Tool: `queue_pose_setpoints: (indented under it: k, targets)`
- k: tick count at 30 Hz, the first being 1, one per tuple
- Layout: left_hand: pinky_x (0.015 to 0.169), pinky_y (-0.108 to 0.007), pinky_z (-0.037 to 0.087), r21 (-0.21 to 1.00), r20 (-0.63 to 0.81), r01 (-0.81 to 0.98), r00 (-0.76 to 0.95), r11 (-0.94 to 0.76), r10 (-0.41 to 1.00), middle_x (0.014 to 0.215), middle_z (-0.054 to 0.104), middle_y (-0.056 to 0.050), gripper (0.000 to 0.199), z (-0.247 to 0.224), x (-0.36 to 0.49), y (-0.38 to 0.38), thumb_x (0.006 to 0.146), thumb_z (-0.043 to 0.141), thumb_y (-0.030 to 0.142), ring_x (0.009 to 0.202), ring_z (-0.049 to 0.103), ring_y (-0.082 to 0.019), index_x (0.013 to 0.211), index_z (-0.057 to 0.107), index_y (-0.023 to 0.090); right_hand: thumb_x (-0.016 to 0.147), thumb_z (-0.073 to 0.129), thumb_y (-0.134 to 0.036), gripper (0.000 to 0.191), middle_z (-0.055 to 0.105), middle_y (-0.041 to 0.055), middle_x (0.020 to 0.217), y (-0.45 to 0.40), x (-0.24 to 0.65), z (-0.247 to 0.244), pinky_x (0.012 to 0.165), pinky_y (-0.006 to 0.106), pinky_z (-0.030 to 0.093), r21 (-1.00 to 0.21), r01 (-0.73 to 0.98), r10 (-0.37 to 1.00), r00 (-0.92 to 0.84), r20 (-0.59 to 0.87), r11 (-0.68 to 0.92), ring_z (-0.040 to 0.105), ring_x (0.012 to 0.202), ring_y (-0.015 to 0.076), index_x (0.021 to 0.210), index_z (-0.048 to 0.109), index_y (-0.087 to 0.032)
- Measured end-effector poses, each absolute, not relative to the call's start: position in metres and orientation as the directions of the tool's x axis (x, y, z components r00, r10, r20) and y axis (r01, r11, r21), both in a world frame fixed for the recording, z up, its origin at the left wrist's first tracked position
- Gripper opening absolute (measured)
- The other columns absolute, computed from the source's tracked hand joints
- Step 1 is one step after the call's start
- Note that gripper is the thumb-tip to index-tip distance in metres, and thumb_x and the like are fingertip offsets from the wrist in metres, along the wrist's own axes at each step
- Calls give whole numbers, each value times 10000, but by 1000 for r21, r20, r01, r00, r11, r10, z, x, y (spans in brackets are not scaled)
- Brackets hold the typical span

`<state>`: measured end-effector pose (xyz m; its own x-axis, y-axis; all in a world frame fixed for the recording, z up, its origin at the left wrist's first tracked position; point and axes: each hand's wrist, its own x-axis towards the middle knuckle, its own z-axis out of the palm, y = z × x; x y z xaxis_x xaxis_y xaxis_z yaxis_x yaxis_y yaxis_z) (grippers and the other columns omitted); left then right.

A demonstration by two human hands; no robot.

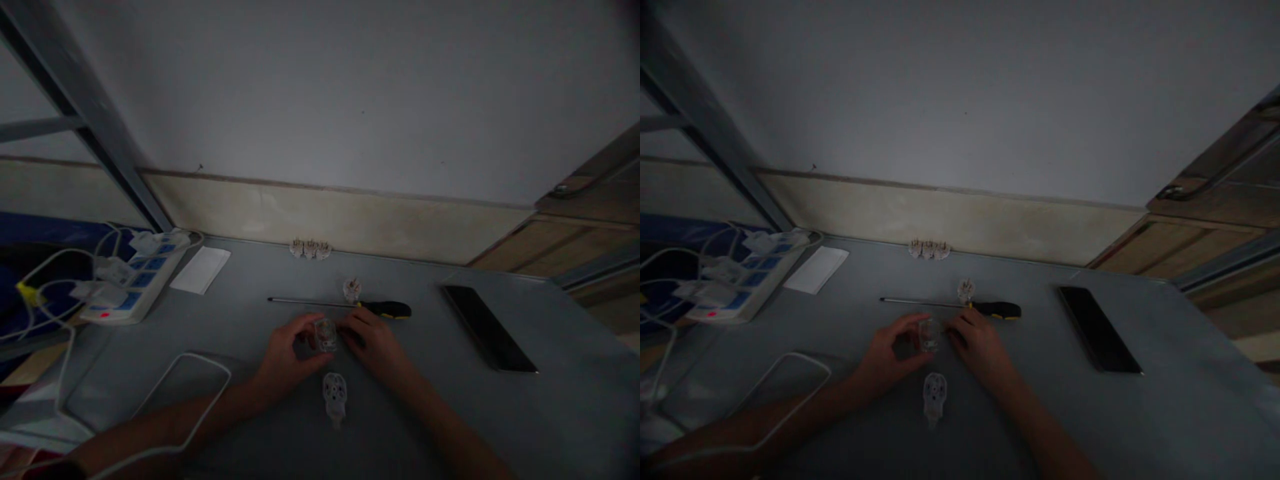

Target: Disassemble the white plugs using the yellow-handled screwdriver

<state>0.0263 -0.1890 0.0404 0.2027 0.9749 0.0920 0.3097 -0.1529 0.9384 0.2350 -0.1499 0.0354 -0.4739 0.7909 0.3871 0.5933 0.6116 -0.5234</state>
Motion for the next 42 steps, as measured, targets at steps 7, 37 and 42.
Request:
queue_pose_setpoints:
  k: [7,37,42]
  targets:
    - [730,-293,521,927,144,308,242,-216,959,882,726,-10,568,37,26,-188,723,745,211,756,655,-169,1269,590,198,825,595,-57,136,628,-1,725,-155,237,50,579,199,499,-572,537,781,-347,520,620,603,615,103,886,625,-174]
    - [755,-300,576,908,156,325,324,-264,933,805,747,-12,574,36,26,-188,751,752,259,717,692,-175,1302,607,186,909,562,-117,149,690,42,872,-176,222,60,819,290,606,-444,447,623,-432,652,776,676,827,137,984,665,-194]
    - [719,-298,575,915,150,310,328,-256,933,780,735,-6,569,32,25,-188,754,765,301,690,681,-174,1293,614,200,920,556,-139,138,696,43,892,-176,223,60,801,284,611,-440,444,619,-447,646,780,680,849,137,983,666,-195]
